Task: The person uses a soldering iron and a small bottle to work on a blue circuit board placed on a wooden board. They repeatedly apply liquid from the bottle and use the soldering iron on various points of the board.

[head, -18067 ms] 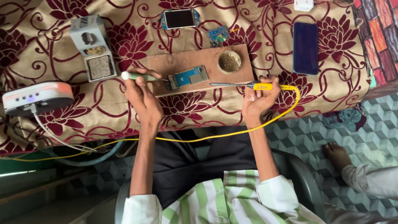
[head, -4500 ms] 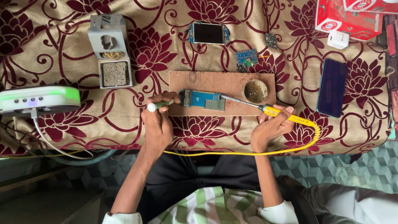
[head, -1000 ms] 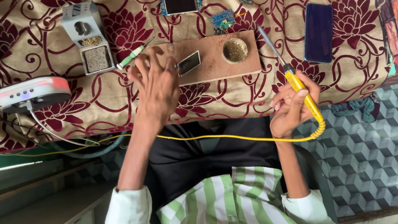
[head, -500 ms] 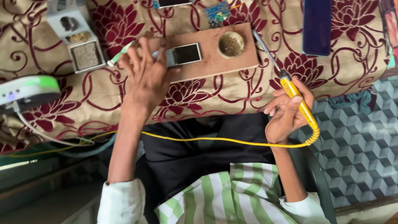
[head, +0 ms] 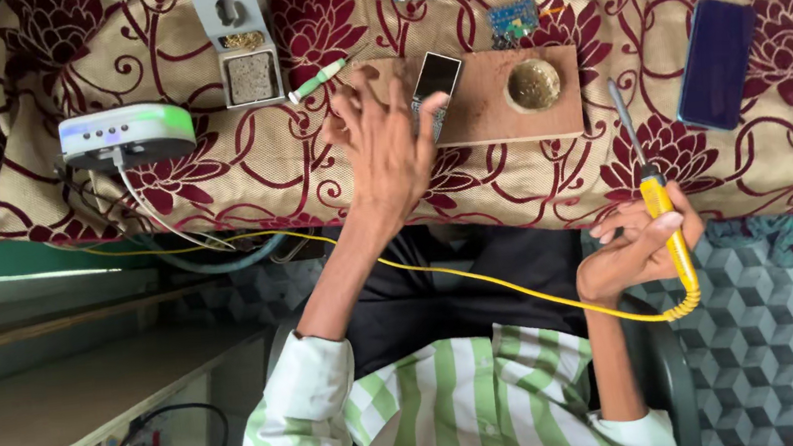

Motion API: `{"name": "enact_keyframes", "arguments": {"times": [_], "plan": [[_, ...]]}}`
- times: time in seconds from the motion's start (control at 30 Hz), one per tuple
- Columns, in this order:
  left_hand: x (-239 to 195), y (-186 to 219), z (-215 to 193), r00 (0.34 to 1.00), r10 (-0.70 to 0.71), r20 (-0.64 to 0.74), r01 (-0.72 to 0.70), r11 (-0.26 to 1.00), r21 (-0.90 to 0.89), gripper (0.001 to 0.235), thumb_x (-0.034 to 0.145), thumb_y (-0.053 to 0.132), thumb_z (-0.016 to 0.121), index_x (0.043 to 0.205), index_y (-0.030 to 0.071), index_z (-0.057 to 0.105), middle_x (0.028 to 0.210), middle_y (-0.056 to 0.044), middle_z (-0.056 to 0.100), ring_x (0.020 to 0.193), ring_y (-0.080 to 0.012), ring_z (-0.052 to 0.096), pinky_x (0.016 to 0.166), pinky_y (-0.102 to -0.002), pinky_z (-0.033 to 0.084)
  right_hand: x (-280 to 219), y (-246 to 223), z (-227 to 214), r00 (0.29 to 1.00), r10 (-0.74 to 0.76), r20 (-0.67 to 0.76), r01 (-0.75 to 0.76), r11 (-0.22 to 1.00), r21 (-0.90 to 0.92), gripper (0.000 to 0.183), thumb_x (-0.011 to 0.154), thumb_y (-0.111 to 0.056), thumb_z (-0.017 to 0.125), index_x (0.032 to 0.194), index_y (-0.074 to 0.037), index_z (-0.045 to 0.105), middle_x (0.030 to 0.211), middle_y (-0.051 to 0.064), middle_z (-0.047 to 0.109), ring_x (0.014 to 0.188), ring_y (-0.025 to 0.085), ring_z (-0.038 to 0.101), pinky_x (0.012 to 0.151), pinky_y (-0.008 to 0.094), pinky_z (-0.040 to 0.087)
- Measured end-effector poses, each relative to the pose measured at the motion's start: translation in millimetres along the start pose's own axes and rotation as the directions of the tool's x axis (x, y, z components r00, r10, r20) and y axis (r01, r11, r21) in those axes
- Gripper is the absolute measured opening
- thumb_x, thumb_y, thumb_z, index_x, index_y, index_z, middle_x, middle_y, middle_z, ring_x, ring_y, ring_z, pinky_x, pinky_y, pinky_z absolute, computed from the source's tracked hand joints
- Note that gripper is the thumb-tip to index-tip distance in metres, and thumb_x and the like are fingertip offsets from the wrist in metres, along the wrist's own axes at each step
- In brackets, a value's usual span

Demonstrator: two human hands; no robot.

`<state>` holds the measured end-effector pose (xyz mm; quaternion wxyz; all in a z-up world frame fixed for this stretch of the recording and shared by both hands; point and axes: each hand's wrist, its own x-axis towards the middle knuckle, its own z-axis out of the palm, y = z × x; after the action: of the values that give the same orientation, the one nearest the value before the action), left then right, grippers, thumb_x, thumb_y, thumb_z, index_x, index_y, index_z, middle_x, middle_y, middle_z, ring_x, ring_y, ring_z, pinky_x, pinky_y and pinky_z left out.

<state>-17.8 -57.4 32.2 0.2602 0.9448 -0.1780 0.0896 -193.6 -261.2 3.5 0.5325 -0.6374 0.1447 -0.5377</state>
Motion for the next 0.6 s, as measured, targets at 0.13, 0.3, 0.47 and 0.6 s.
{"name": "enact_keyframes", "arguments": {"times": [0.13,0.3,0.47,0.6], "plan": [[13,-17,-15,0.942,0.330,0.054,-0.324,0.858,0.400,0.071,0.085,0.002,0.072,0.147,0.031,0.056,0.155,-0.017,0.034,0.133,-0.0313,0.041,0.107,-0.052,0.033,4,-1,-1,0.996,0.023,-0.089,-0.020,0.999,0.026,0.046,0.119,-0.032,0.043,0.134,0.011,0.050,0.078,0.012,0.055,0.047,0.013,0.042,0.045,0.022,0.034],[36,-28,-15,0.726,0.672,0.148,-0.510,0.382,0.770,0.075,0.079,0.007,0.083,0.135,0.052,0.060,0.157,0.002,0.035,0.130,-0.0184,0.040,0.117,-0.045,0.023,7,-10,-3,0.997,0.007,-0.073,-0.004,0.999,0.037,0.046,0.119,-0.032,0.043,0.135,0.010,0.049,0.082,0.012,0.054,0.047,0.013,0.041,0.045,0.022,0.034],[49,-34,-11,0.705,0.692,0.156,-0.497,0.325,0.804,0.047,0.082,0.014,0.086,0.115,0.040,0.065,0.150,0.002,0.037,0.137,-0.0184,0.038,0.116,-0.045,0.018,9,-17,1,0.994,0.033,-0.107,-0.031,0.999,0.021,0.050,0.118,-0.036,0.043,0.136,0.010,0.048,0.078,0.010,0.053,0.046,0.011,0.040,0.043,0.022,0.033],[48,-44,-17,0.723,0.651,0.232,-0.477,0.227,0.849,0.083,0.074,0.013,0.083,0.146,0.047,0.058,0.144,0.001,0.042,0.134,-0.0188,0.040,0.115,-0.044,0.021,6,-19,0,0.995,0.045,-0.087,-0.043,0.999,0.022,0.052,0.120,-0.038,0.044,0.138,0.010,0.047,0.071,0.010,0.049,0.047,0.011,0.038,0.045,0.022,0.032]]}}
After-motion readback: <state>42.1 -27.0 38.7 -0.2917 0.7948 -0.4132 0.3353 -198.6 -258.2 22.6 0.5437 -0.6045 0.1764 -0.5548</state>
